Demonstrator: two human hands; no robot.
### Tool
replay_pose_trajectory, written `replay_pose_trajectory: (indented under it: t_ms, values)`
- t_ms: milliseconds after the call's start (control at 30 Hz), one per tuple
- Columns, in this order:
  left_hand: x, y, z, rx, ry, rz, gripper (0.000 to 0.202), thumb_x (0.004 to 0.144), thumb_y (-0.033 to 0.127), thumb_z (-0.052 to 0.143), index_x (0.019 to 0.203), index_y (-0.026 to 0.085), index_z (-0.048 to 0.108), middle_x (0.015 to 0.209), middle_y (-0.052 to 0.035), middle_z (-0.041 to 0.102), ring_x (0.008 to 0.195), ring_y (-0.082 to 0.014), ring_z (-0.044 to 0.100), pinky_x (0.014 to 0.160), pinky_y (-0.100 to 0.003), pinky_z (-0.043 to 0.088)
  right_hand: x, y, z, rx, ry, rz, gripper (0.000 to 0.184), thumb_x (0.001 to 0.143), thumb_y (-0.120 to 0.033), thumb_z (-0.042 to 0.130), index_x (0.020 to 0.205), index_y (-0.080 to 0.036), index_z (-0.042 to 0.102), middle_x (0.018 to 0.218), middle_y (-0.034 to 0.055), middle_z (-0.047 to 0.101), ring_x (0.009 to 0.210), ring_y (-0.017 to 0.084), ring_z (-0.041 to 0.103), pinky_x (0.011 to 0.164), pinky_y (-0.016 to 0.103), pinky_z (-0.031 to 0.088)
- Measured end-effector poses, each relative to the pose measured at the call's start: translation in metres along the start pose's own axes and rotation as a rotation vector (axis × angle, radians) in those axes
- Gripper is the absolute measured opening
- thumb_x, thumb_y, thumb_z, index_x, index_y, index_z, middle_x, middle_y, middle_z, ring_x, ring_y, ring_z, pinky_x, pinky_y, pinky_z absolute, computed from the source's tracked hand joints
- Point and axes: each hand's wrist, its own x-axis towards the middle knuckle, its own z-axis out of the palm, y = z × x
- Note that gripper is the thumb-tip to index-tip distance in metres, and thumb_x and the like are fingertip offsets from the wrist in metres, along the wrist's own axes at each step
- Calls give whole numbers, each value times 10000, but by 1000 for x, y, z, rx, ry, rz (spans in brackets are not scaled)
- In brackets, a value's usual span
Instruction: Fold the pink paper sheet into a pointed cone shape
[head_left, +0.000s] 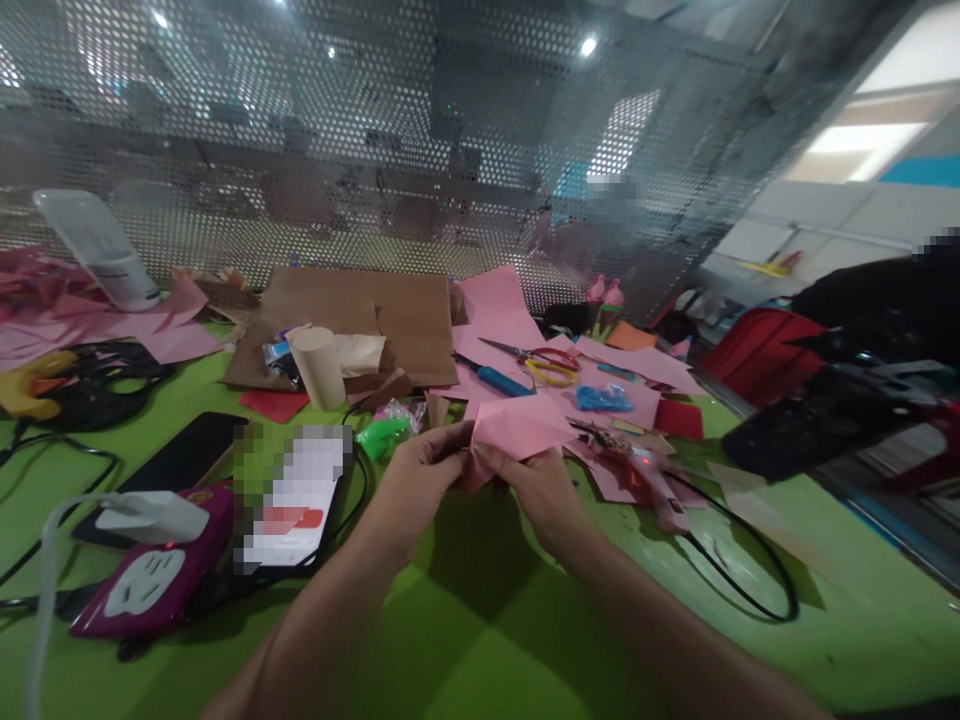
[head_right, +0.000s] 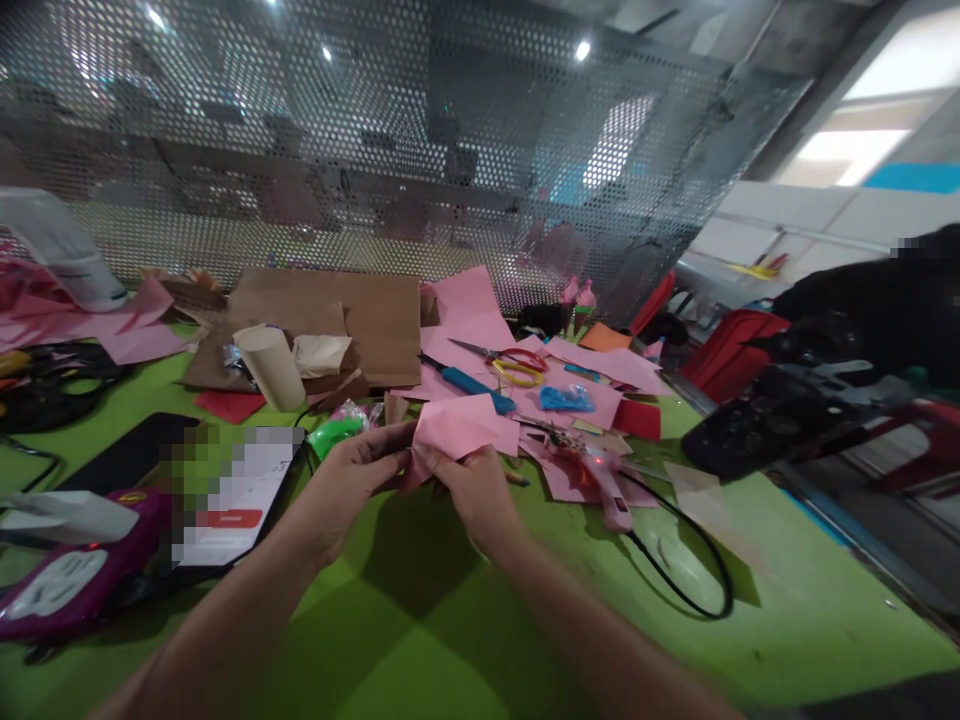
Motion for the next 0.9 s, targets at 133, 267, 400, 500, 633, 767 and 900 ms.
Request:
replay_pose_trajectory:
  t_ms: [133,267,400,500,633,767,900]
  values:
    - [1,2,2,-2,12,-19,379,778,70,619,1121,191,723,1029,-64,746,879,-155,658,775,-241,507,0,2,-2,-3,-14,24,270,722,-373,771,889,-171,708,809,37,712,768,198,616,705,311,485]
    - [2,2,2,-22,5,-10,393,759,57,630,1123,178,721,1032,-66,744,833,-133,647,750,-222,508,-1,2,-2,-17,-41,37,263,739,-404,748,804,-157,684,709,24,674,621,165,585,585,288,479]
    - [3,-2,0,-49,12,-25,406,750,62,644,1133,179,714,1073,-73,733,852,-144,653,769,-245,524,-2,-1,-2,-45,-63,58,291,738,-429,737,704,-160,633,567,-17,590,464,127,513,474,267,440]
    - [4,-3,-1,-46,8,-15,419,748,66,651,1145,184,709,1091,-77,728,897,-160,659,817,-269,527,-3,-3,-2,-50,-74,59,293,745,-424,730,683,-159,620,541,-23,577,458,126,522,476,261,437]
    - [4,-2,0,-46,9,-13,425,745,52,647,1148,173,707,1097,-83,728,923,-166,660,860,-288,526,-3,-3,-2,-57,-82,50,280,759,-417,720,708,-162,618,571,-25,585,465,120,523,482,255,436]
    - [3,-1,1,-56,22,-19,411,752,46,643,1134,179,714,1102,-78,728,934,-165,663,875,-293,526,-4,-4,-2,-59,-89,62,279,761,-419,716,718,-161,619,591,-18,594,481,122,522,497,257,443]
    - [3,-2,0,-63,4,-9,415,753,50,649,1138,193,713,1078,-68,736,941,-170,665,867,-289,530,-5,-6,-1,-53,-70,69,302,739,-440,733,739,-165,608,600,-21,584,497,127,521,498,259,443]
